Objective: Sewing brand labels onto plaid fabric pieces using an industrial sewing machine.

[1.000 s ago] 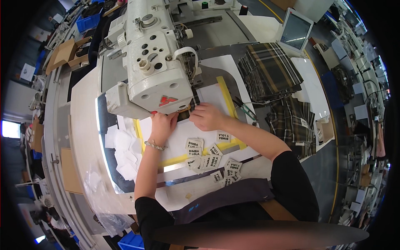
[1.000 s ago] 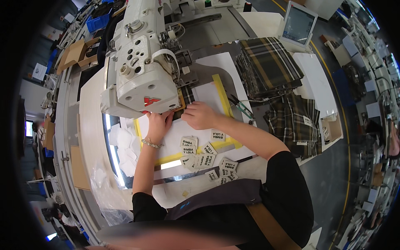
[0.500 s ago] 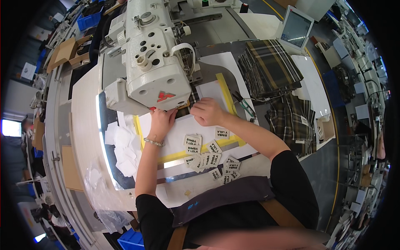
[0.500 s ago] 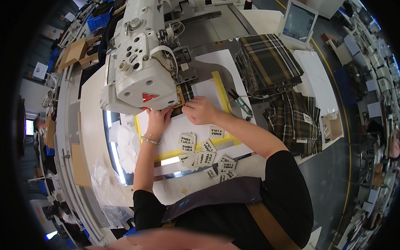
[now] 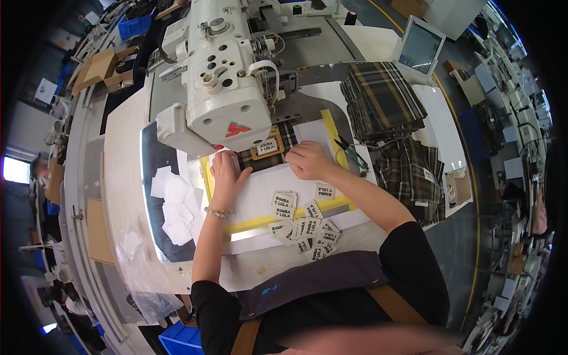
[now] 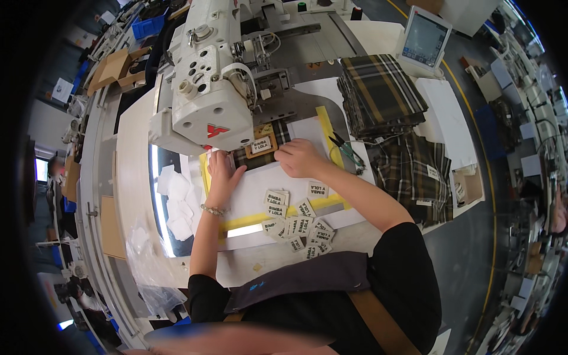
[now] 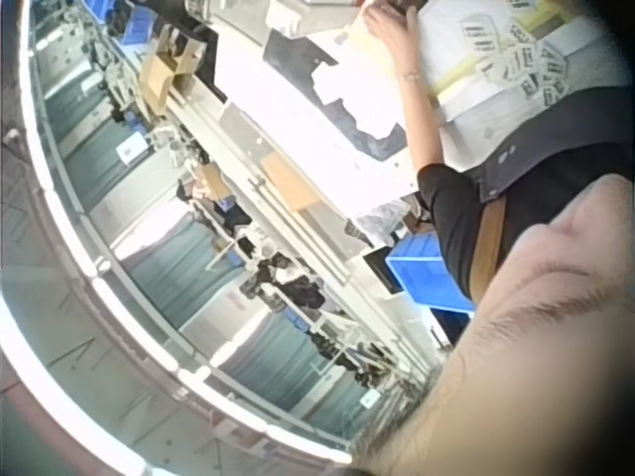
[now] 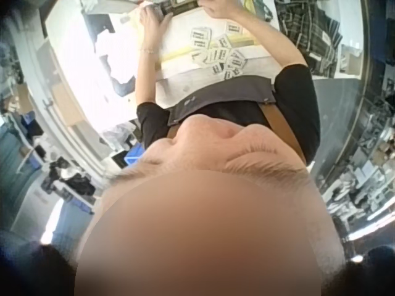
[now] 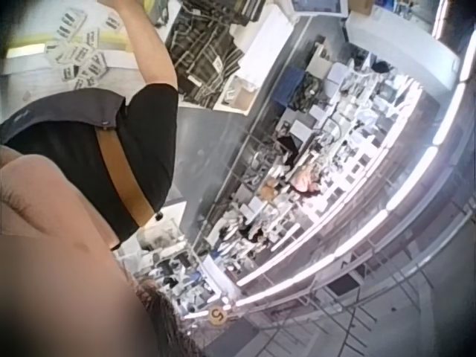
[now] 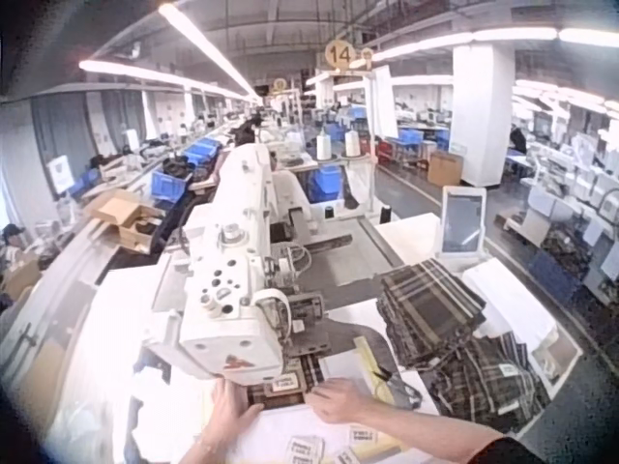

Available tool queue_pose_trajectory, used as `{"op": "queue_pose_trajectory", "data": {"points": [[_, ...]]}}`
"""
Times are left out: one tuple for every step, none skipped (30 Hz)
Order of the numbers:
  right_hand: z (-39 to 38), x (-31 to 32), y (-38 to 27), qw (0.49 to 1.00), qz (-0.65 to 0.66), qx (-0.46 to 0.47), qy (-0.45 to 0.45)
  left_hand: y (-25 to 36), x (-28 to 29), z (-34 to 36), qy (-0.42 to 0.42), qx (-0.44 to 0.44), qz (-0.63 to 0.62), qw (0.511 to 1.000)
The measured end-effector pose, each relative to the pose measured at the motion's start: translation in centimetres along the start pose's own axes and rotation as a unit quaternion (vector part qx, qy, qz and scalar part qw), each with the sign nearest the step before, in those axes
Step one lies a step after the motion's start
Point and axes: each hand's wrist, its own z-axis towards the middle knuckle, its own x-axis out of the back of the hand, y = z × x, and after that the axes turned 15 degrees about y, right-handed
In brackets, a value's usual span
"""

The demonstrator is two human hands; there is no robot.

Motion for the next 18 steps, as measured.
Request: {"op": "queue_pose_trajectory", "data": {"points": [[-0.2,0.7,0.0,1.0,0.001,0.0,-0.001,0.3,0.5,-0.3,-0.023,0.015,-0.018,0.999],[-0.3,1.3,0.0,1.0,-0.009,-0.009,0.001,0.7,0.8,-0.4,-0.045,0.031,-0.036,0.998],[-0.3,1.6,0.0,1.0,-0.018,-0.019,0.004,1.0,1.0,-0.3,-0.045,0.032,-0.036,0.998],[-0.3,1.7,-0.1,1.0,-0.018,-0.018,0.003,1.4,1.1,0.0,-0.077,0.026,-0.022,0.996],[0.0,1.6,-0.2,1.0,-0.016,-0.015,0.004,1.7,1.4,0.3,-0.109,0.02,-0.007,0.994],[0.1,1.5,-0.2,1.0,-0.014,-0.013,0.005,2.0,1.6,0.6,-0.108,0.02,-0.006,0.994],[0.1,1.4,-0.2,1.0,-0.013,-0.012,0.005,2.1,1.8,0.9,-0.111,-0.023,-0.011,0.994],[-0.1,1.3,-0.1,1.0,-0.013,-0.012,0.002,2.3,1.9,1.1,-0.113,-0.065,-0.016,0.991],[-0.1,1.2,0.0,1.0,-0.012,-0.013,-0.001,2.3,1.9,1.3,-0.112,-0.064,-0.015,0.992],[-0.2,1.2,0.1,1.0,-0.011,-0.012,-0.002,2.3,1.8,1.4,-0.121,-0.103,-0.006,0.987],[-0.1,1.2,0.0,1.0,-0.009,-0.015,0.012,2.5,1.9,1.6,-0.13,-0.141,0.004,0.981],[-0.1,1.2,0.0,0.999,-0.008,-0.017,0.026,2.7,2.0,1.9,-0.13,-0.14,0.005,0.982],[0.0,1.3,0.0,1.0,-0.006,-0.018,0.025,2.8,2.0,2.2,-0.165,-0.181,0.042,0.969],[0.1,1.4,0.0,1.0,-0.006,-0.022,0.018,3.1,2.1,2.6,-0.2,-0.222,0.079,0.951],[0.2,1.5,-0.1,1.0,-0.006,-0.025,0.012,3.3,2.2,2.8,-0.2,-0.221,0.08,0.951],[0.2,1.5,-0.2,1.0,-0.005,-0.026,0.011,3.5,2.2,3.0,-0.225,-0.243,0.108,0.937],[0.3,1.5,-0.2,0.999,-0.002,-0.028,0.016,3.7,2.2,3.3,-0.248,-0.265,0.136,0.922],[0.3,1.4,-0.2,0.999,0.0,-0.03,0.021,3.8,2.2,3.4,-0.249,-0.264,0.136,0.922]]}}
